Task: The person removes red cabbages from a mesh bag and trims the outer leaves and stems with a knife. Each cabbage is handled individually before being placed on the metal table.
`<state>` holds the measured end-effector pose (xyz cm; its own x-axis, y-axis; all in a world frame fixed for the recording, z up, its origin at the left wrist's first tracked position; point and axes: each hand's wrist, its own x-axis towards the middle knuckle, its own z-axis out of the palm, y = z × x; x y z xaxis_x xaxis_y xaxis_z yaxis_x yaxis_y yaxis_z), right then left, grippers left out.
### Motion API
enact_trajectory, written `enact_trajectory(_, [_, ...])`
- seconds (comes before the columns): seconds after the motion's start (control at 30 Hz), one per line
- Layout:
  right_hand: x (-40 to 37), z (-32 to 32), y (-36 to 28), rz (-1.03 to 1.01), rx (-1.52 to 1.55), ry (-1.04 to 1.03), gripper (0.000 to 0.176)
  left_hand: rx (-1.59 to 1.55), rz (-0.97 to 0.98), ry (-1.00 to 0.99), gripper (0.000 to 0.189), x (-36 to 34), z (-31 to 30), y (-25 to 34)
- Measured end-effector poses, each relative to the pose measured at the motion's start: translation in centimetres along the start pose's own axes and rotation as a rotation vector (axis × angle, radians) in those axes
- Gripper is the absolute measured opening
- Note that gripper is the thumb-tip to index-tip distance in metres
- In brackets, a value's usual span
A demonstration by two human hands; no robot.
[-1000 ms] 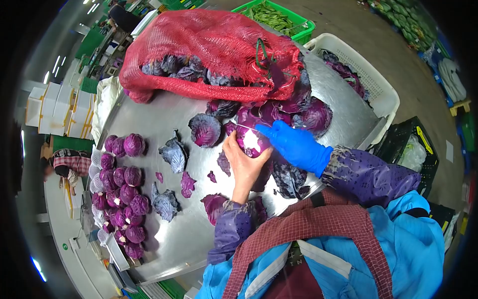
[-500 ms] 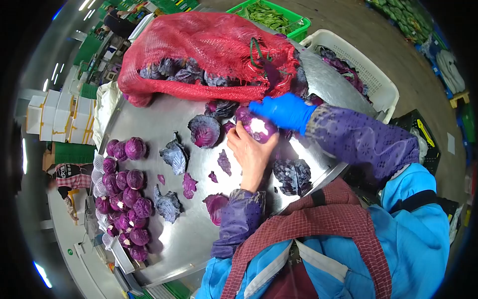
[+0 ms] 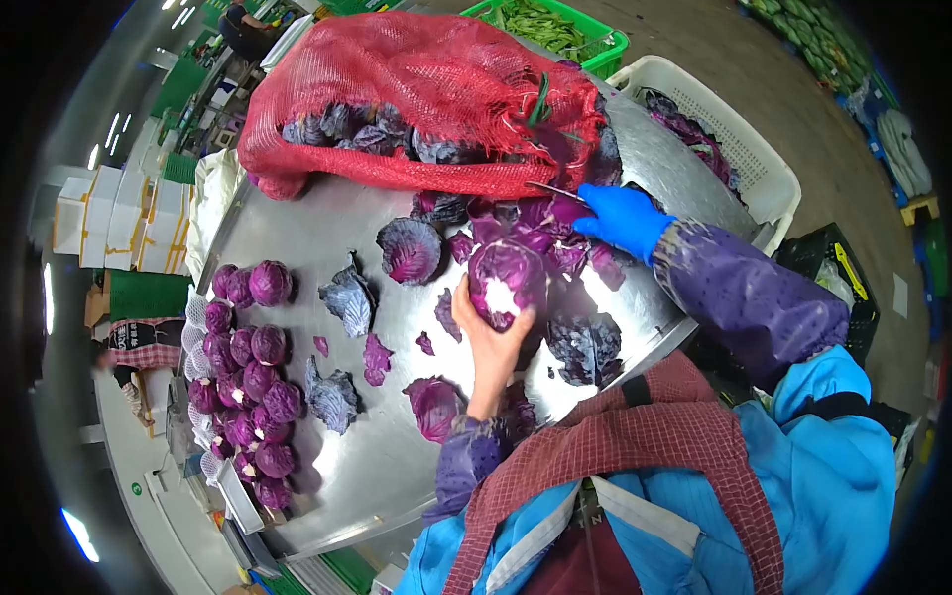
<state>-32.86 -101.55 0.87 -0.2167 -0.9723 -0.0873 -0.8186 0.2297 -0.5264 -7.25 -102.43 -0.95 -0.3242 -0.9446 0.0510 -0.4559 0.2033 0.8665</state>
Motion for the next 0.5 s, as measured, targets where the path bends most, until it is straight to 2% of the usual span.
enact_trajectory(0.03, [-0.9,-0.6,-0.9,-0.088,-0.12,0.027,0.045,-0.117,-0.066,-0.035,0.1,0.8,0.1,0.8])
enact_trajectory(0.07, [-1.3,-1.0,-1.8,-0.093,-0.123,0.023,0.045,-0.109,-0.072,-0.009,0.102,1.4,0.6,1.2])
enact_trajectory(0.13, [-1.5,-1.6,-3.9,-0.416,0.059,0.031,0.053,-0.039,0.006,0.068,0.104,2.2,1.3,1.5])
enact_trajectory(0.17, [-1.6,-1.4,-4.4,-0.416,0.059,0.035,0.053,-0.038,0.009,0.068,0.104,2.4,1.4,1.5])
enact_trajectory(0.23, [-1.6,-1.2,-5.2,-0.704,-0.06,-0.103,0.059,-0.027,-0.023,0.049,0.105,2.8,1.5,1.3])
enact_trajectory(0.27, [-1.3,-0.9,-5.4,-0.705,-0.059,-0.1,0.059,-0.024,-0.021,0.05,0.105,2.9,1.5,1.1])
enact_trajectory(0.33, [-0.9,-0.1,-5.7,-0.713,-0.31,-0.098,0.054,0.022,-0.044,0.03,0.1,2.8,1.5,0.9])
enact_trajectory(0.37, [-0.7,0.1,-5.9,-0.727,-0.352,-0.077,0.059,0.024,-0.048,0.03,0.1,2.9,1.4,0.9])
enact_trajectory(0.5, [0.8,0.4,-7.8,-0.766,-0.458,-0.035,0.055,-0.032,-0.029,0.017,0.098,3.8,1.4,0.4])
